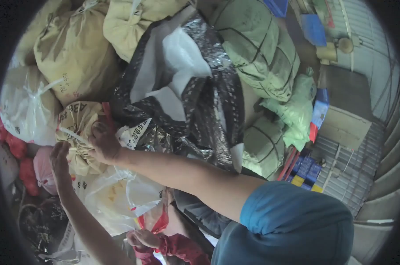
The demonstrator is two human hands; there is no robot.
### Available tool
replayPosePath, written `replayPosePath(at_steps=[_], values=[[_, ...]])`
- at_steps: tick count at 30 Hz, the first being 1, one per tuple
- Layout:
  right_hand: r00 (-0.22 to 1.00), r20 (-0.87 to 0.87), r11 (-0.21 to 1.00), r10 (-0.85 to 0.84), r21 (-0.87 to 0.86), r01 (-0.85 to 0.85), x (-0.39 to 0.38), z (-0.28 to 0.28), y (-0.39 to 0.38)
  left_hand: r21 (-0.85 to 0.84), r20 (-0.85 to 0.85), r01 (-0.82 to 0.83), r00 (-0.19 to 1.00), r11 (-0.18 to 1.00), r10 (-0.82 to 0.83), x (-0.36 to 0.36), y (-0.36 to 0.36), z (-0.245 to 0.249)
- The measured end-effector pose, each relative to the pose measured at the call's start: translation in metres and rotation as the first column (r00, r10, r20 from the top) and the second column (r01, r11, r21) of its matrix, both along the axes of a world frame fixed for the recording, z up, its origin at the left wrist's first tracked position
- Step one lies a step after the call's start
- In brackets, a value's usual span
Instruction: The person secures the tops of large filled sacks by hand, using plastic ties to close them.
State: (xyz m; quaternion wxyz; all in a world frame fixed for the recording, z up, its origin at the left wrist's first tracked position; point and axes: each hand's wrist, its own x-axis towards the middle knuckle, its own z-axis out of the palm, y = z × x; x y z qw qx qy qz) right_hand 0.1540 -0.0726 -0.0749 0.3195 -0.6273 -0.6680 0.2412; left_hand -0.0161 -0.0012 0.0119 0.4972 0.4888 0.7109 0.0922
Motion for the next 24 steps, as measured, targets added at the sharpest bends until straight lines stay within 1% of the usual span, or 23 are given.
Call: replayPosePath(at_steps=[2,3,6,9,11,12,14,15,17,18,19,20,21,22,23,24], values=[[0.998,0.042,0.999,0.041,-0.021,-0.040,-0.004,-0.001,-0.001,0.064,0.027,-0.089,0.996,0.994,0.088,0.023,0.010,0.010],[0.998,0.050,0.998,0.049,-0.030,-0.047,-0.005,-0.001,-0.001,0.076,0.032,-0.108,0.994,0.991,0.106,0.032,0.016,0.016],[0.999,0.007,0.998,0.053,-0.029,-0.053,-0.002,0.008,-0.005,0.037,-0.014,-0.158,0.987,0.987,0.158,0.047,0.022,0.035],[0.995,-0.102,0.997,-0.009,-0.082,0.001,0.011,0.039,-0.006,0.154,-0.012,-0.169,0.985,0.974,0.173,0.057,0.011,0.050],[0.962,-0.272,0.958,-0.030,-0.281,-0.050,0.033,0.081,0.000,0.185,-0.006,-0.233,0.971,0.955,0.238,0.064,0.003,0.061],[0.947,-0.319,0.942,-0.033,-0.326,-0.077,0.040,0.090,-0.003,0.196,-0.010,-0.254,0.965,0.947,0.261,0.071,-0.002,0.070],[0.899,-0.422,0.900,-0.118,-0.429,-0.083,0.039,0.086,-0.024,0.198,0.086,-0.266,0.964,0.944,0.253,0.091,-0.014,0.094],[0.881,-0.455,0.886,-0.132,-0.452,-0.100,0.045,0.087,-0.035,0.202,0.099,-0.275,0.961,0.940,0.259,0.106,-0.020,0.106],[0.754,-0.598,0.803,-0.273,-0.573,-0.163,0.058,0.094,-0.061,0.113,0.357,-0.242,0.915,0.964,0.188,0.139,-0.035,0.129],[0.706,-0.641,0.772,-0.300,-0.598,-0.214,0.064,0.092,-0.081,0.096,0.394,-0.246,0.899,0.965,0.190,0.154,-0.046,0.143],[0.675,-0.693,0.817,-0.252,-0.526,-0.235,0.072,0.083,-0.108,0.049,0.546,-0.222,0.822,0.974,0.160,0.167,-0.062,0.159],[0.638,-0.739,0.861,-0.217,-0.452,-0.232,0.077,0.076,-0.134,0.012,0.686,-0.171,0.718,0.985,0.116,0.182,-0.075,0.174],[0.609,-0.774,0.904,-0.172,-0.369,-0.214,0.090,0.065,-0.153,-0.003,0.815,-0.115,0.575,0.993,0.069,0.203,-0.082,0.186],[0.583,-0.793,0.882,-0.173,-0.388,-0.266,0.150,0.084,-0.175,0.029,0.841,-0.114,0.539,0.993,0.037,0.211,-0.099,0.189],[0.552,-0.807,0.830,-0.208,-0.445,-0.337,0.206,0.110,-0.194,0.074,0.898,-0.088,0.439,0.993,-0.028,0.220,-0.116,0.192],[0.538,-0.813,0.804,-0.222,-0.465,-0.371,0.239,0.138,-0.208,0.105,0.920,-0.076,0.386,0.992,-0.068,0.228,-0.133,0.196]])
